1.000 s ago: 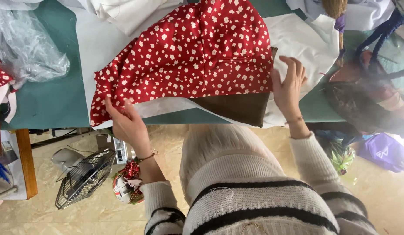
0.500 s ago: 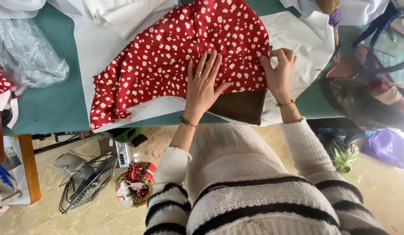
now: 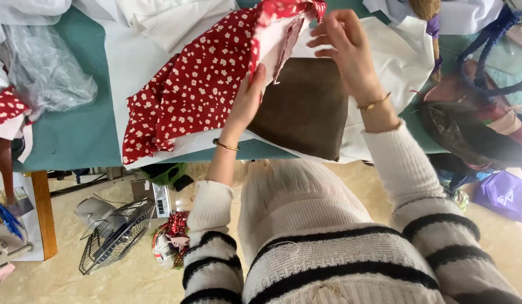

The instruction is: Ironing a red and white patterned garment on a work table using a steam iron

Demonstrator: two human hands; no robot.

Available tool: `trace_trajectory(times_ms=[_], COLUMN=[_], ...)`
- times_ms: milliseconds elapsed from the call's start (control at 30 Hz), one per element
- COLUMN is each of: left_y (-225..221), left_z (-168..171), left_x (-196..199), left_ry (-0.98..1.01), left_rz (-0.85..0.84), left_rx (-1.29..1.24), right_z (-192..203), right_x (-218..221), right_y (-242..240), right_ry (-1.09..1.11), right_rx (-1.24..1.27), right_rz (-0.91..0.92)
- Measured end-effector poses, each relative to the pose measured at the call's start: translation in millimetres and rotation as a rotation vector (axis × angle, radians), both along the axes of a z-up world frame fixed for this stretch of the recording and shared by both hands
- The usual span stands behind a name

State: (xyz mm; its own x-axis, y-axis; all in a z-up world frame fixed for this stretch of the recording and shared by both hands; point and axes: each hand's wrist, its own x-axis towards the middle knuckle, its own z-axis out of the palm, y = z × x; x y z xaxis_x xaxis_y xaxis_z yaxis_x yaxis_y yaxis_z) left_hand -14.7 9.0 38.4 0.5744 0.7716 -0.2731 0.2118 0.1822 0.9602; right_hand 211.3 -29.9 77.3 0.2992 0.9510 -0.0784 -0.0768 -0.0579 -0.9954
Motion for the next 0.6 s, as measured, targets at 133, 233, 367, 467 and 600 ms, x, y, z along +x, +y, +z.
trace_trajectory(times_ms=[133,233,367,467,600], left_y=[9.0,10.8,-3.4,-33.0,-71.3], left_z=[24.0,27.8,-10.8,-11.2,-16.8], left_x=[-10.7,-13.2,0.2,13.0,17.3], left_ry=[0.023,0.057,0.166,0.298,0.668], left_rz=[0.127,0.101,-0.014,-0.208,-0.539], left_rx=[-0.217,-0.212,0.165,0.746,0.986], right_z=[-55.1,-70.2,-84.2,-106.4,-128.2], right_x=[-9.8,-31.0,-45.1,-7.2,68.9], right_y=[-17.0,-28.0,-32.2,-47.9,-83.9], right_ry=[0.154,0.365,0.638,0.833,0.978], right_rx=[0.002,0.007,-0.109,-0.108,-0.018], right_rz=[-0.042,0.114,0.125,0.111,0.015])
